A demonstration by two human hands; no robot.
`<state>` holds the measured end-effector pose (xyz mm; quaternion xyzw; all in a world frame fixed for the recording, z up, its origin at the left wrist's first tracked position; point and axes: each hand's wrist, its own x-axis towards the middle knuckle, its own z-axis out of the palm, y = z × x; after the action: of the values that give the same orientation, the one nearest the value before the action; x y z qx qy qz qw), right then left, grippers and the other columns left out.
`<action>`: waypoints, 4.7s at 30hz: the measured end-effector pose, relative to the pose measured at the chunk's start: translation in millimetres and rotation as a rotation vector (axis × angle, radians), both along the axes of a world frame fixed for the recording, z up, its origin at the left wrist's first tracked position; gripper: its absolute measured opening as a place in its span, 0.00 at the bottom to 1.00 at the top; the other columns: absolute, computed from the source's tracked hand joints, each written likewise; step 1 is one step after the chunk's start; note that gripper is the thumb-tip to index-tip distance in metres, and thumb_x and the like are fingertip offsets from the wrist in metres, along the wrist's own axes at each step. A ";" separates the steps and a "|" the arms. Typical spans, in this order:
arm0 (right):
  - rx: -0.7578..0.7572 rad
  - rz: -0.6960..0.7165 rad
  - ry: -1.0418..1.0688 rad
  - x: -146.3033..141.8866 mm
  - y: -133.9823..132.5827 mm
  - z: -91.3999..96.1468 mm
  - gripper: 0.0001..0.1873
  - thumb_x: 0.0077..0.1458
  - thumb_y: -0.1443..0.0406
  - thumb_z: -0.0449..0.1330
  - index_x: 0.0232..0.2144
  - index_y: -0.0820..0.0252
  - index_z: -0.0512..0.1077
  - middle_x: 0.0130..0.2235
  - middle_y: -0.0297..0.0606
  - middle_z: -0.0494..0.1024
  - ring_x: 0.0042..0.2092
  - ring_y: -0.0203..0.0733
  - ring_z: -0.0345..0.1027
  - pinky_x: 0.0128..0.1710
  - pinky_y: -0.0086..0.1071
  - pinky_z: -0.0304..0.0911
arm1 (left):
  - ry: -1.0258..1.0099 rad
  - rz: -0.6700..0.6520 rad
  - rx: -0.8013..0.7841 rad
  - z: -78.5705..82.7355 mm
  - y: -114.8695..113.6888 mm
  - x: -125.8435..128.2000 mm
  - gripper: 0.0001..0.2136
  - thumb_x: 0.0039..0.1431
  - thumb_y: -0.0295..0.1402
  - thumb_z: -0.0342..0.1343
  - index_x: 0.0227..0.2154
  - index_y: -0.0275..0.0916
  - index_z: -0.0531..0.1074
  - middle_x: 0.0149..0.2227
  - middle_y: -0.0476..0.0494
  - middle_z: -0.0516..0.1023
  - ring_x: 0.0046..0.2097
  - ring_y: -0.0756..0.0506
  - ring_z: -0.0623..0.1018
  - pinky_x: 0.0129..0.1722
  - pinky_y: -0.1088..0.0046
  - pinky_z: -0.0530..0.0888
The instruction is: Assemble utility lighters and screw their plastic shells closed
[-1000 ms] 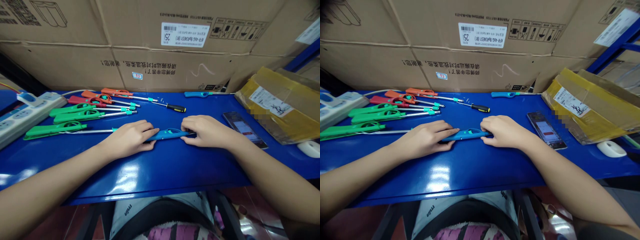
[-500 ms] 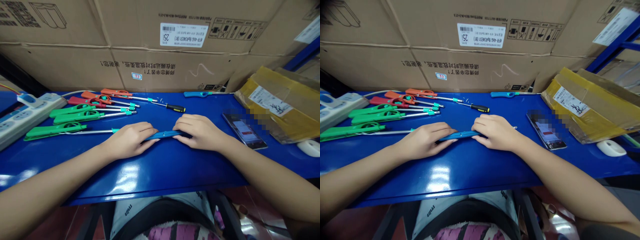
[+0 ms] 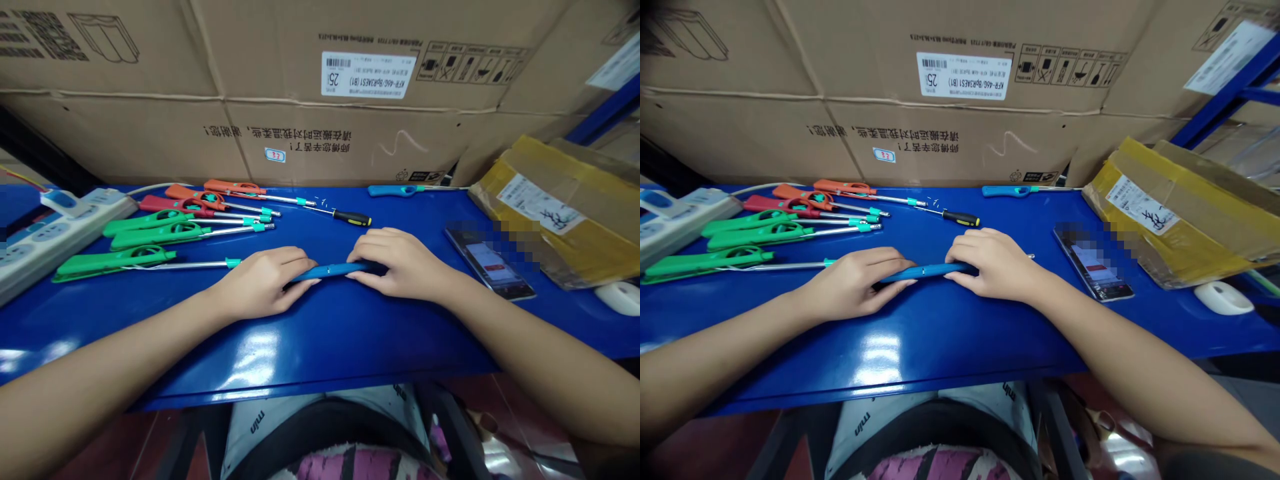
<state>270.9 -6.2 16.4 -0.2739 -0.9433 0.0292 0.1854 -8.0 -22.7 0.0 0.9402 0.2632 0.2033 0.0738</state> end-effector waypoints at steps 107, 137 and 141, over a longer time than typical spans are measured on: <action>-0.023 -0.003 -0.085 -13.9 -10.0 -11.3 0.11 0.69 0.61 0.54 0.45 0.57 0.74 0.42 0.38 0.82 0.42 0.44 0.77 0.38 0.34 0.66 | -0.621 0.339 -1.689 15.4 -3.5 15.8 0.15 0.54 0.41 0.70 0.34 0.32 0.82 0.25 0.46 0.80 0.19 0.57 0.73 0.16 0.88 0.67; -0.272 -0.169 0.043 -15.1 -7.9 -3.8 0.13 0.66 0.55 0.57 0.39 0.56 0.75 0.41 0.37 0.81 0.44 0.44 0.74 0.44 0.36 0.60 | -0.268 0.202 -0.382 -0.6 -10.2 11.6 0.17 0.65 0.37 0.60 0.55 0.41 0.76 0.50 0.42 0.82 0.47 0.44 0.80 0.49 0.69 0.75; -0.096 -0.330 0.185 -12.2 5.0 -13.3 0.12 0.66 0.56 0.58 0.44 0.56 0.74 0.48 0.41 0.80 0.53 0.50 0.71 0.55 0.46 0.55 | -0.187 0.222 -0.373 -1.4 -7.3 9.5 0.18 0.65 0.40 0.60 0.56 0.42 0.76 0.45 0.43 0.82 0.42 0.44 0.79 0.44 0.69 0.74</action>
<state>258.8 -1.1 3.0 -0.4297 -0.8620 0.0685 0.2600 1.5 -30.0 -1.4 0.8526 0.3900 0.2443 0.2477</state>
